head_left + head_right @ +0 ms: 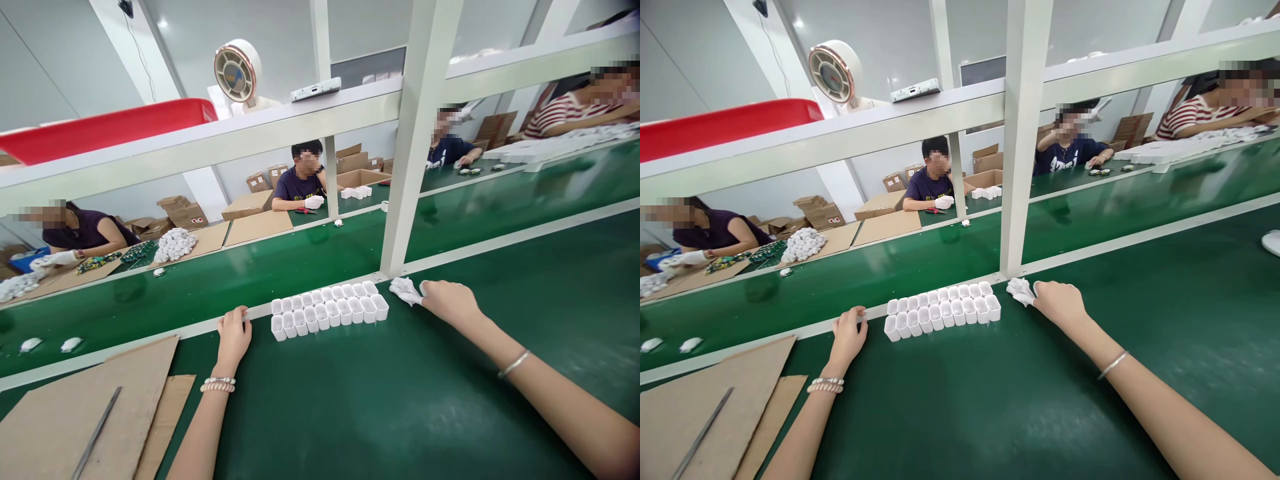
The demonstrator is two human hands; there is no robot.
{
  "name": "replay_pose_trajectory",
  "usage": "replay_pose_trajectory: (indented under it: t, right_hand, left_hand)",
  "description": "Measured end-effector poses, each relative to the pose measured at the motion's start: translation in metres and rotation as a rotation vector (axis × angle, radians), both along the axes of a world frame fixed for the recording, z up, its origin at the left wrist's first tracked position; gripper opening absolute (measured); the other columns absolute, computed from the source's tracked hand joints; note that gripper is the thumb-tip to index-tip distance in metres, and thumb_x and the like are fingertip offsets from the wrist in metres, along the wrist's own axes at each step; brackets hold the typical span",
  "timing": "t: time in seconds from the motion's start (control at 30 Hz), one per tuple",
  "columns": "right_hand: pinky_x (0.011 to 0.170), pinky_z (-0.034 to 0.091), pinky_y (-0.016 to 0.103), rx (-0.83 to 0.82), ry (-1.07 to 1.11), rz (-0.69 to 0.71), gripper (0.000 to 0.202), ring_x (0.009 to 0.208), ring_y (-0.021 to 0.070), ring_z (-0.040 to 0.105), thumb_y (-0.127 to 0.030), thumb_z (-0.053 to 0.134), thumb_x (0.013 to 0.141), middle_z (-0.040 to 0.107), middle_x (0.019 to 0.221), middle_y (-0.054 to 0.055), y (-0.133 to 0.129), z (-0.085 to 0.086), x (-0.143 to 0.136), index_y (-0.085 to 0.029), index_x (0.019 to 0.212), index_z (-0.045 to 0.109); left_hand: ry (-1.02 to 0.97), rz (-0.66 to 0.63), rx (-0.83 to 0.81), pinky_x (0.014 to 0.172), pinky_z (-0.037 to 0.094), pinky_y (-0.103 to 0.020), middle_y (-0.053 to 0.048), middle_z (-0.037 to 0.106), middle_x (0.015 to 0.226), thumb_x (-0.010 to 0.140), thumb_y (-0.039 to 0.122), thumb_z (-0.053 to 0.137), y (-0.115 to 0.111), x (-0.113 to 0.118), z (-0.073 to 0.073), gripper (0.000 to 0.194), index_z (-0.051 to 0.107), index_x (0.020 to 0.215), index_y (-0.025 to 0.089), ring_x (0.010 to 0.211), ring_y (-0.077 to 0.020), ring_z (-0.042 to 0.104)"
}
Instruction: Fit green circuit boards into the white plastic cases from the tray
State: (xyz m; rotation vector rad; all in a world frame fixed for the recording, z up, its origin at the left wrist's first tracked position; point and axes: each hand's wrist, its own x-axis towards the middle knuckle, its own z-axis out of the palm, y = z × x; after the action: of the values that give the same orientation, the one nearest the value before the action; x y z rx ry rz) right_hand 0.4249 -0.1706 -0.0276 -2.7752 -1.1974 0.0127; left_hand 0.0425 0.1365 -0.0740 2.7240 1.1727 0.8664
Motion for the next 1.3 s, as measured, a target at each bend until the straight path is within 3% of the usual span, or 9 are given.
replay_pose_trajectory:
  t: [0.2, 0.43, 0.5, 0.6, 0.7, 0.83, 1.13, 1.3]
  right_hand:
    - [0.056, 0.029, 0.031, -0.008, -0.075, -0.033, 0.015, 0.071, 0.0307, 0.062, -0.020, 0.048, 0.083, 0.066, 0.076, 0.016, -0.001, 0.013, -0.011, -0.017, 0.070, 0.056]
    - [0.052, 0.031, 0.030, 0.134, 0.046, 0.096, 0.031, 0.057, 0.0203, 0.054, -0.026, 0.048, 0.083, 0.059, 0.059, 0.006, 0.002, 0.022, -0.059, -0.022, 0.053, 0.041]
    - [0.053, 0.035, 0.029, 0.250, 0.230, 0.227, 0.039, 0.054, 0.0175, 0.052, -0.036, 0.049, 0.086, 0.056, 0.054, 0.003, 0.003, 0.016, -0.077, -0.022, 0.050, 0.041]
    - [0.054, 0.039, 0.028, 0.422, 0.747, 0.478, 0.052, 0.043, 0.0125, 0.045, -0.054, 0.052, 0.085, 0.051, 0.043, -0.001, 0.007, 0.001, -0.102, -0.022, 0.045, 0.047]
    - [0.054, 0.039, 0.027, 0.392, 1.090, 0.561, 0.062, 0.035, 0.0087, 0.037, -0.063, 0.051, 0.083, 0.046, 0.035, -0.002, 0.014, -0.014, -0.118, -0.020, 0.039, 0.048]
    - [0.059, 0.041, 0.027, 0.382, 1.196, 0.557, 0.064, 0.037, 0.0091, 0.041, -0.064, 0.052, 0.083, 0.049, 0.036, -0.001, 0.020, -0.021, -0.120, -0.019, 0.038, 0.050]
    - [0.062, 0.042, 0.028, 0.386, 1.283, 0.547, 0.059, 0.040, 0.0116, 0.049, -0.058, 0.055, 0.085, 0.050, 0.037, -0.001, 0.021, -0.024, -0.113, -0.019, 0.041, 0.049]
    - [0.060, 0.041, 0.028, 0.378, 1.284, 0.543, 0.058, 0.040, 0.0122, 0.050, -0.059, 0.056, 0.084, 0.050, 0.037, -0.001, 0.022, -0.026, -0.113, -0.019, 0.042, 0.050]
  left_hand:
    - [-0.023, -0.030, 0.003, 0.096, 0.035, -0.050, -0.012, 0.062, 0.103, 0.090, 0.021, 0.038, 0.000, 0.000, 0.002, 0.024, 0.050, 0.111, 0.017, 0.103, -0.0286, 0.054]
    - [-0.035, -0.190, 0.017, 0.099, 0.037, -0.045, -0.009, 0.062, 0.108, 0.094, 0.024, 0.038, -0.010, 0.004, 0.010, 0.021, 0.051, 0.111, 0.020, 0.109, -0.0246, 0.054]
    - [-0.053, -0.263, 0.013, 0.098, 0.038, -0.044, -0.009, 0.062, 0.108, 0.096, 0.026, 0.038, -0.016, 0.005, 0.014, 0.021, 0.051, 0.111, 0.020, 0.108, -0.0245, 0.054]
    - [-0.091, -0.312, -0.012, 0.093, 0.042, -0.041, -0.009, 0.061, 0.105, 0.097, 0.029, 0.039, -0.025, 0.005, 0.019, 0.019, 0.052, 0.106, 0.020, 0.103, -0.0237, 0.055]
    - [-0.096, -0.361, -0.054, 0.086, 0.046, -0.038, -0.008, 0.061, 0.098, 0.094, 0.036, 0.047, -0.031, 0.003, 0.022, 0.019, 0.052, 0.101, 0.019, 0.096, -0.0227, 0.056]
    - [-0.020, -0.418, -0.063, 0.077, 0.047, -0.036, -0.006, 0.060, 0.090, 0.084, 0.047, 0.061, -0.038, 0.004, 0.026, 0.031, 0.051, 0.098, 0.020, 0.088, -0.0231, 0.055]
    - [0.053, -0.531, -0.020, 0.077, 0.043, -0.036, -0.005, 0.060, 0.088, 0.090, 0.041, 0.055, -0.046, 0.011, 0.033, 0.022, 0.053, 0.096, 0.020, 0.082, -0.0211, 0.053]
    - [0.054, -0.514, -0.023, 0.078, 0.043, -0.036, -0.006, 0.058, 0.093, 0.088, 0.044, 0.057, -0.045, 0.009, 0.033, 0.027, 0.048, 0.084, 0.019, 0.087, -0.0224, 0.053]
